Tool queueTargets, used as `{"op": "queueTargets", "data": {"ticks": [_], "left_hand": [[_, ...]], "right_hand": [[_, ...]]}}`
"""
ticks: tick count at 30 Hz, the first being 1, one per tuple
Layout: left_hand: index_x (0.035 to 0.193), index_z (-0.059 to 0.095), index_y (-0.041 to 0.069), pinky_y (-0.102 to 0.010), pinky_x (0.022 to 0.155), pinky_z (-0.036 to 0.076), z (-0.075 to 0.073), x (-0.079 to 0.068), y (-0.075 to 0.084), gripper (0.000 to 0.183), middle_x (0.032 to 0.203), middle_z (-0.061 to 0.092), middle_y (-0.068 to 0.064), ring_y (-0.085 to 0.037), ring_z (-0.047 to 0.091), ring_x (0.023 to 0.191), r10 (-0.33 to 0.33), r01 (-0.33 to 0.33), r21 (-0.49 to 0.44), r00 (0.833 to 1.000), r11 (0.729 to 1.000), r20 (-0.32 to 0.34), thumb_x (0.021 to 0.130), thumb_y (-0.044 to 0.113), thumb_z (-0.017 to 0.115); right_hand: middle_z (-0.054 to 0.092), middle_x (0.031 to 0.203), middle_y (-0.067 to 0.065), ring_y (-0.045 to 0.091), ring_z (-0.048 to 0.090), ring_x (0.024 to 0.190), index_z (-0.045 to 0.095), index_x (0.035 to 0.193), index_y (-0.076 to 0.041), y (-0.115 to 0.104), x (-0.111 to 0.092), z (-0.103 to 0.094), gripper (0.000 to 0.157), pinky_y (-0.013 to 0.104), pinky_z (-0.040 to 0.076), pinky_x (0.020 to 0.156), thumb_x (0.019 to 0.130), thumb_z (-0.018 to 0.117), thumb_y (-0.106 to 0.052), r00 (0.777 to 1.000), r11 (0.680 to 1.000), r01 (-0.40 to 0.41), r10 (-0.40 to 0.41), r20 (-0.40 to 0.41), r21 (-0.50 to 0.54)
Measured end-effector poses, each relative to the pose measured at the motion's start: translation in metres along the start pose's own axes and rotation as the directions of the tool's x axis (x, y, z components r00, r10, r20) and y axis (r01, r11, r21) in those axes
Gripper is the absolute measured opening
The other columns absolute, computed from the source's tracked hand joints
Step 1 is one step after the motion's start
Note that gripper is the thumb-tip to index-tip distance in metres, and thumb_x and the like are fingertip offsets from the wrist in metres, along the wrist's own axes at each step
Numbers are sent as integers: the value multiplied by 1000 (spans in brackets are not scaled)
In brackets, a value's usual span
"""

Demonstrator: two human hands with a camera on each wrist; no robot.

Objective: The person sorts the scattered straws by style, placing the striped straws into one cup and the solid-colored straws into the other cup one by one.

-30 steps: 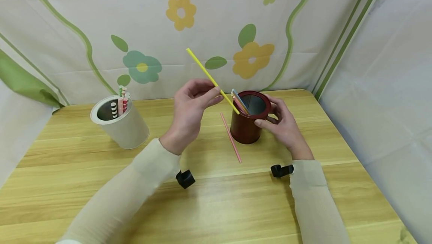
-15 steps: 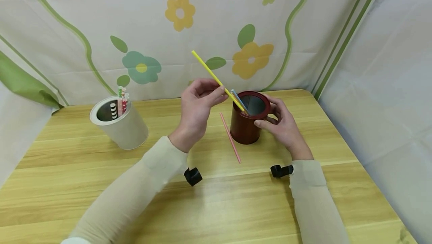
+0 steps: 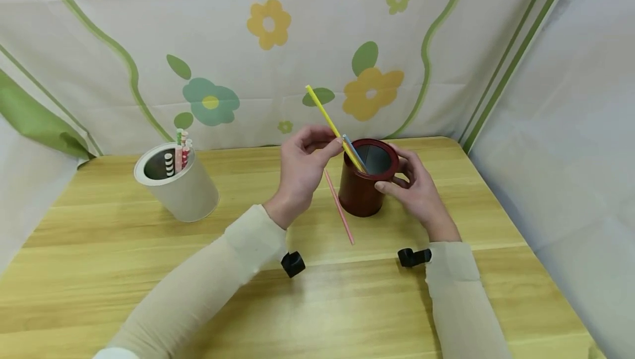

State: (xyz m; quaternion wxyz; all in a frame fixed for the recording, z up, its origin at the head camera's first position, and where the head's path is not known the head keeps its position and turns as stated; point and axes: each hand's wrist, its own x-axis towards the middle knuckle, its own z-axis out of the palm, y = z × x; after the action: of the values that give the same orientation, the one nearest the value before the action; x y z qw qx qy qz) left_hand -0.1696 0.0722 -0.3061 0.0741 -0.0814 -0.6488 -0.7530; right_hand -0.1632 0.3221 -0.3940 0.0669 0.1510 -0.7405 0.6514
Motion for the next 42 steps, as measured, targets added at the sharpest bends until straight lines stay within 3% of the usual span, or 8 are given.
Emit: {"op": "queueTargets", "data": {"ticks": [17, 28, 42], "left_hand": [[106, 76, 1, -21, 82, 60, 0, -2, -5, 12, 102, 76, -9, -9, 70, 90, 18, -22, -34, 994, 999, -112, 94, 2, 78], [101, 76, 1, -18, 74, 55, 6, -7, -13, 9, 97, 76, -8, -4, 68, 81, -51, 51, 3, 997, 999, -64, 93, -1, 78], [104, 77, 0, -17, 77, 58, 9, -7, -22, 11, 101, 77, -12, -4, 69, 83, -60, 61, 19, 998, 998, -35, 93, 0, 79]], "right_hand": [[59, 146, -10, 5, 59, 129, 44, 163, -15, 4, 4, 2, 78, 13, 53, 102, 95, 71, 14, 1000, 1000, -5, 5, 0, 6], [59, 145, -8, 5, 59, 129, 42, 163, -15, 2, 1, 1, 78, 13, 53, 102, 97, 69, 14, 1000, 1000, -11, 11, 6, -1], [57, 146, -2, 11, 58, 132, 42, 163, -15, 2, 2, 1, 76, 12, 53, 101, 97, 69, 13, 1000, 1000, -12, 12, 2, -11]]}}
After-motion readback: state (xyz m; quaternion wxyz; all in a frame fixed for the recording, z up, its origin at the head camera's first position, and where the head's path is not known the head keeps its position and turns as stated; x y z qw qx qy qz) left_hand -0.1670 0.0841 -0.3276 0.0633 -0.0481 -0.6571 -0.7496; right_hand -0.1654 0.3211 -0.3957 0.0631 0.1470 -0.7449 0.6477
